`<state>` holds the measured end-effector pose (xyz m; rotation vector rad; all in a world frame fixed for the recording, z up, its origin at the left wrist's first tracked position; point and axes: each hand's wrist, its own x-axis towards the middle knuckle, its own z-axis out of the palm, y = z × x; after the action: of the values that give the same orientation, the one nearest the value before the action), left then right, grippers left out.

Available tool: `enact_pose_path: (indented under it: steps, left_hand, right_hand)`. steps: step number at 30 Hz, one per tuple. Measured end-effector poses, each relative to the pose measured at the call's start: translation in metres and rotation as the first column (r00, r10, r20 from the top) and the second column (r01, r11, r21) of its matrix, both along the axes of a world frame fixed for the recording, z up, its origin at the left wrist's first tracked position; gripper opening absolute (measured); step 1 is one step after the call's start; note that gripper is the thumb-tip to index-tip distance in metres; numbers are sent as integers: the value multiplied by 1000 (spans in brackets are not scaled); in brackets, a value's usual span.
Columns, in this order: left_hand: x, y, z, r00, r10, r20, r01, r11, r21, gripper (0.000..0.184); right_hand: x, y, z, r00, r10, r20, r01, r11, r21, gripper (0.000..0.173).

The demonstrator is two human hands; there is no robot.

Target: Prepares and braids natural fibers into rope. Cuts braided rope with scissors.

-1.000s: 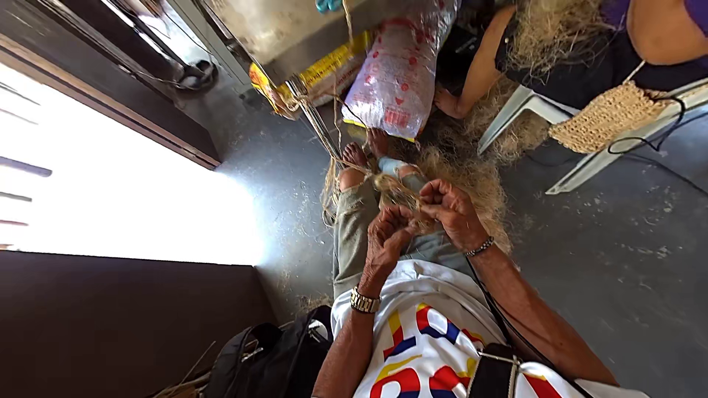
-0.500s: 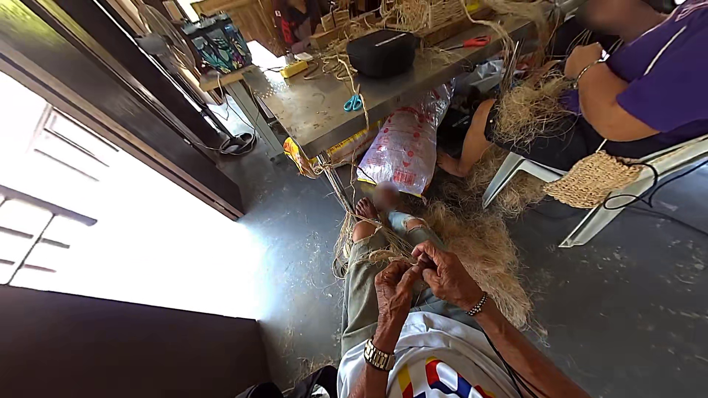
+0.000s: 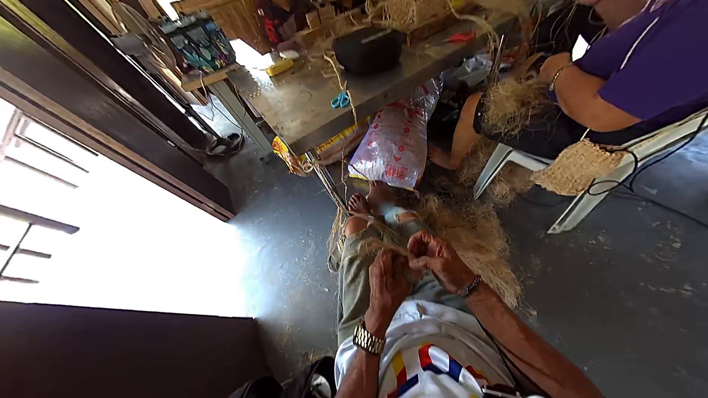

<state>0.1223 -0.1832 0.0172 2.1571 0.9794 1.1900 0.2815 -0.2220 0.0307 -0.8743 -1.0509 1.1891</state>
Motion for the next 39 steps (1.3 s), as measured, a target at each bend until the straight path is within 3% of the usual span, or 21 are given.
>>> enact_pose_path:
  steps: [3, 6, 9, 11, 13, 16, 18, 19, 21, 22, 24, 25, 28, 31, 35, 37, 39]
  left_hand:
    - [2, 5, 9, 999, -30, -18, 30, 1000, 3, 17]
    - [3, 8, 14, 996, -56, 72, 71, 971, -226, 12]
    - [-2, 10, 13, 981, -83, 178, 158, 874, -460, 13]
    - [-4, 7, 7, 929, -51, 366, 270, 771, -577, 12]
    - [-4, 3, 2, 840, 0, 542, 399, 676, -619, 12]
    - [-4, 4, 1, 791, -54, 609, 504, 623, -599, 11]
    - [-5, 4, 3, 867, -88, 490, 408, 690, -598, 14]
    - [-4, 4, 4, 933, -89, 347, 287, 767, -573, 13]
    - [0, 5, 0, 999, -19, 36, 32, 926, -375, 9]
    - [2, 7, -4, 999, 26, -45, -36, 968, -249, 12]
    - [4, 12, -14, 994, 75, -83, -86, 987, -139, 13]
    - [2, 16, -19, 995, 75, -65, -85, 981, -173, 14]
    - [-5, 22, -19, 995, 48, 86, -4, 894, -448, 18]
    - [-7, 15, 5, 947, 37, 319, 160, 807, -569, 14]
    - [-13, 25, -10, 637, 25, 771, 623, 572, -534, 11]
    - [-18, 27, -13, 525, 46, 850, 755, 437, -489, 10]
    - [-20, 25, -12, 504, 52, 862, 792, 370, -485, 7]
  right_hand:
    - [0, -2, -4, 997, -18, -76, 16, 999, -30, 21]
    - [4, -2, -7, 984, 15, -179, -25, 998, -52, 22]
    - [7, -1, -15, 971, 63, -231, -76, 996, -46, 26]
    - [6, -1, -17, 961, 52, -272, -72, 995, -62, 23]
    - [2, 0, -16, 950, 4, -312, -36, 995, -95, 22]
    - [-2, 1, -13, 934, -52, -353, -2, 989, -151, 19]
    - [-2, 1, -13, 931, -73, -357, 10, 985, -175, 19]
    - [-2, 1, -14, 933, -74, -352, 10, 983, -182, 19]
    - [-4, 0, -14, 948, -55, -313, -9, 980, -199, 20]
    - [-5, 0, -13, 956, -39, -289, -29, 974, -226, 20]
    - [-8, -1, -10, 963, -4, -270, -75, 957, -282, 17]
    - [-9, -1, -9, 962, 17, -274, -101, 949, -297, 16]
    - [-7, -1, -9, 950, 72, -304, -166, 941, -294, 16]
    - [-1, -1, -14, 956, 83, -282, -170, 938, -301, 16]
    - [8, 0, -14, 951, 96, -292, -179, 946, -271, 14]
    - [9, 0, -15, 938, 69, -340, -154, 961, -231, 14]
    - [6, -1, -13, 916, 24, -400, -117, 971, -209, 16]
